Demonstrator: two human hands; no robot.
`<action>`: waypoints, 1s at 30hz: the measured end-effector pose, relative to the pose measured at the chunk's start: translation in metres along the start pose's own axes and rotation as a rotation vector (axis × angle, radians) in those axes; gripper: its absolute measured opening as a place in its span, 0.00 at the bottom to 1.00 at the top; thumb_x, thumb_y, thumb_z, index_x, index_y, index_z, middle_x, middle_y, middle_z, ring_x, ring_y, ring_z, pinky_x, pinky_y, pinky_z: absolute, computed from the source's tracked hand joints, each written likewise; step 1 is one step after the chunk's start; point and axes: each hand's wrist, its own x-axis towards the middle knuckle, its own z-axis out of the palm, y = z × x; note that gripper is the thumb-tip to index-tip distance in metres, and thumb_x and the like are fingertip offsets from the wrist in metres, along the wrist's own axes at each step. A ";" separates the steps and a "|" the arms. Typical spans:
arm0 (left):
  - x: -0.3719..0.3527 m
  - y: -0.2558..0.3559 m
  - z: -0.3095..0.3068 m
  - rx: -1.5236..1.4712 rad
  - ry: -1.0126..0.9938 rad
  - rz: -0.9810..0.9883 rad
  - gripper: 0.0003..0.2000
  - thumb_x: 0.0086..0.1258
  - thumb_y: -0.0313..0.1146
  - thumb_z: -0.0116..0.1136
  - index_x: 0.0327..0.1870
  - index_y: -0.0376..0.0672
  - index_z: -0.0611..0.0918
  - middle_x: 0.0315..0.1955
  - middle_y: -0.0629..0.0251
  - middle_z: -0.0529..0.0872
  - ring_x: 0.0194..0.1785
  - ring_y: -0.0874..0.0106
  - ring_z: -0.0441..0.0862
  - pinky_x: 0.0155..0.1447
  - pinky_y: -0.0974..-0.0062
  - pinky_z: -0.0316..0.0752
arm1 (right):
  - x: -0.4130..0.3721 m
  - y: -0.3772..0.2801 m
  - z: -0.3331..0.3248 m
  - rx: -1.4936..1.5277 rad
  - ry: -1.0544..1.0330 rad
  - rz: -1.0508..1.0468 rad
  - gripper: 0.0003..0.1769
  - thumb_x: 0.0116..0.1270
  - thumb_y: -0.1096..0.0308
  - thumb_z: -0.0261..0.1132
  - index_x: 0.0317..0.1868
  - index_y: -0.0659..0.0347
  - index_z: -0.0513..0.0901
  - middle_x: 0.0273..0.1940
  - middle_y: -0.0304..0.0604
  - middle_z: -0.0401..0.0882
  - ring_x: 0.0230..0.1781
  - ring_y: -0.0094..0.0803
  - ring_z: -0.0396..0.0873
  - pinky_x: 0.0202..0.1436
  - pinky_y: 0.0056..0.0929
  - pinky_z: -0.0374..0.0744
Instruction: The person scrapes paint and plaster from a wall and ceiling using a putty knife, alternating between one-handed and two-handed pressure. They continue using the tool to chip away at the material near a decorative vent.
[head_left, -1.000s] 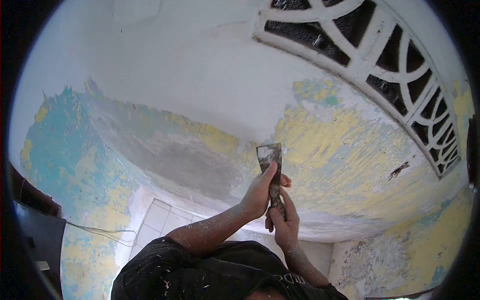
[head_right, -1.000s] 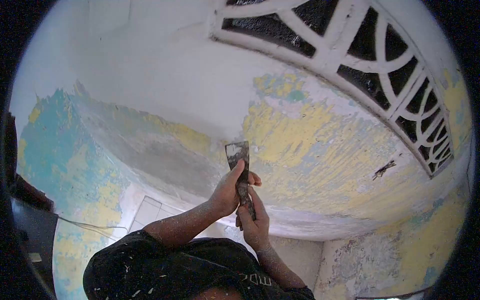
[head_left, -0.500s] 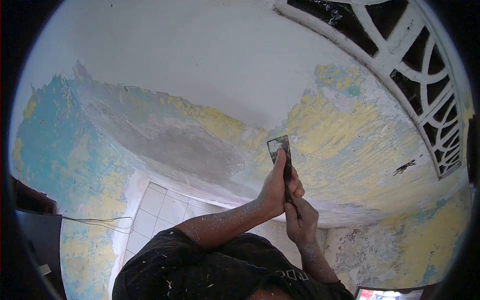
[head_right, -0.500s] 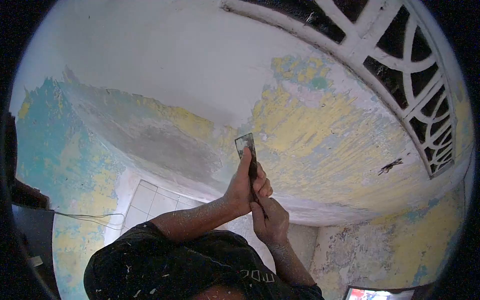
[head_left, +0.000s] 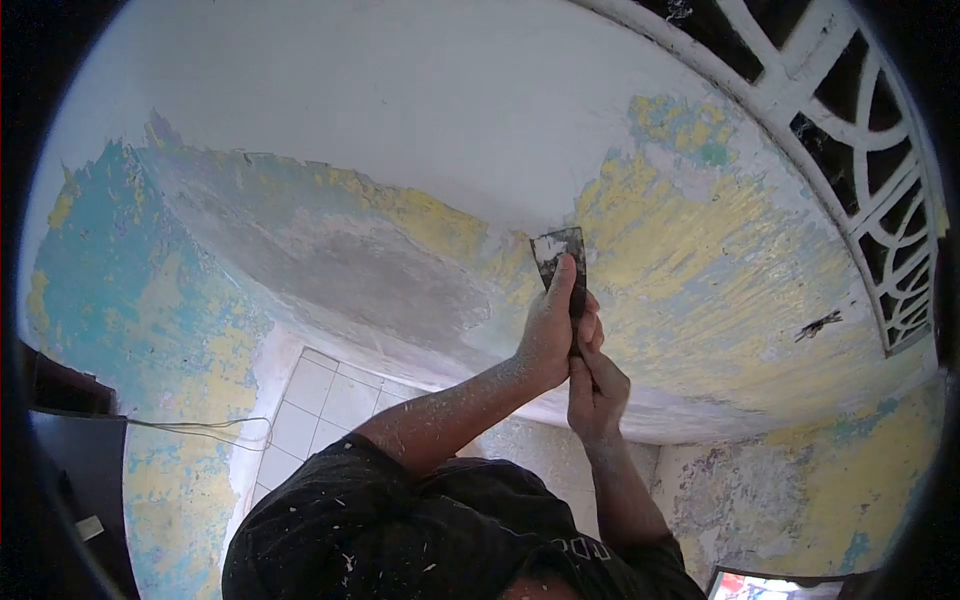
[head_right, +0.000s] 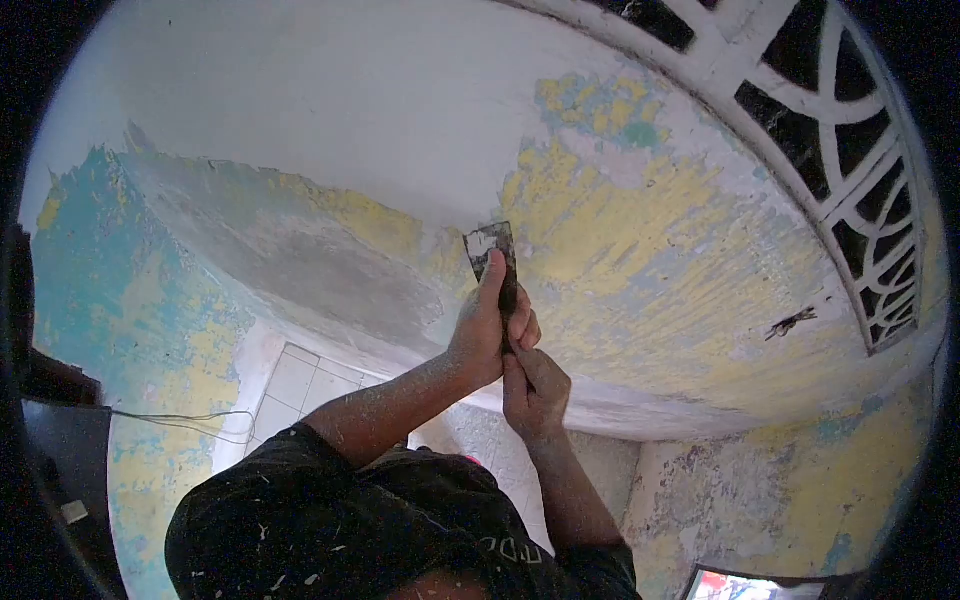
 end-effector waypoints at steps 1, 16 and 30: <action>-0.001 0.000 -0.003 0.001 0.000 0.001 0.31 0.72 0.66 0.45 0.23 0.45 0.74 0.09 0.70 0.67 0.14 0.72 0.69 0.23 0.74 0.66 | -0.002 0.006 0.005 0.001 0.000 -0.001 0.16 0.68 0.78 0.59 0.55 0.70 0.80 0.34 0.57 0.82 0.31 0.37 0.82 0.37 0.29 0.78; -0.003 -0.017 -0.016 0.132 -0.033 0.041 0.33 0.70 0.69 0.46 0.26 0.40 0.75 0.11 0.70 0.69 0.14 0.75 0.69 0.21 0.75 0.66 | -0.018 0.006 0.008 0.092 0.021 0.015 0.14 0.70 0.77 0.57 0.53 0.69 0.81 0.35 0.55 0.82 0.35 0.37 0.82 0.40 0.30 0.78; -0.015 -0.004 -0.018 0.189 -0.132 -0.006 0.35 0.71 0.69 0.40 0.25 0.41 0.75 0.09 0.70 0.69 0.13 0.75 0.69 0.19 0.77 0.65 | -0.009 -0.006 0.014 -0.025 0.041 -0.269 0.16 0.68 0.77 0.57 0.55 0.66 0.80 0.31 0.56 0.80 0.29 0.45 0.81 0.34 0.36 0.79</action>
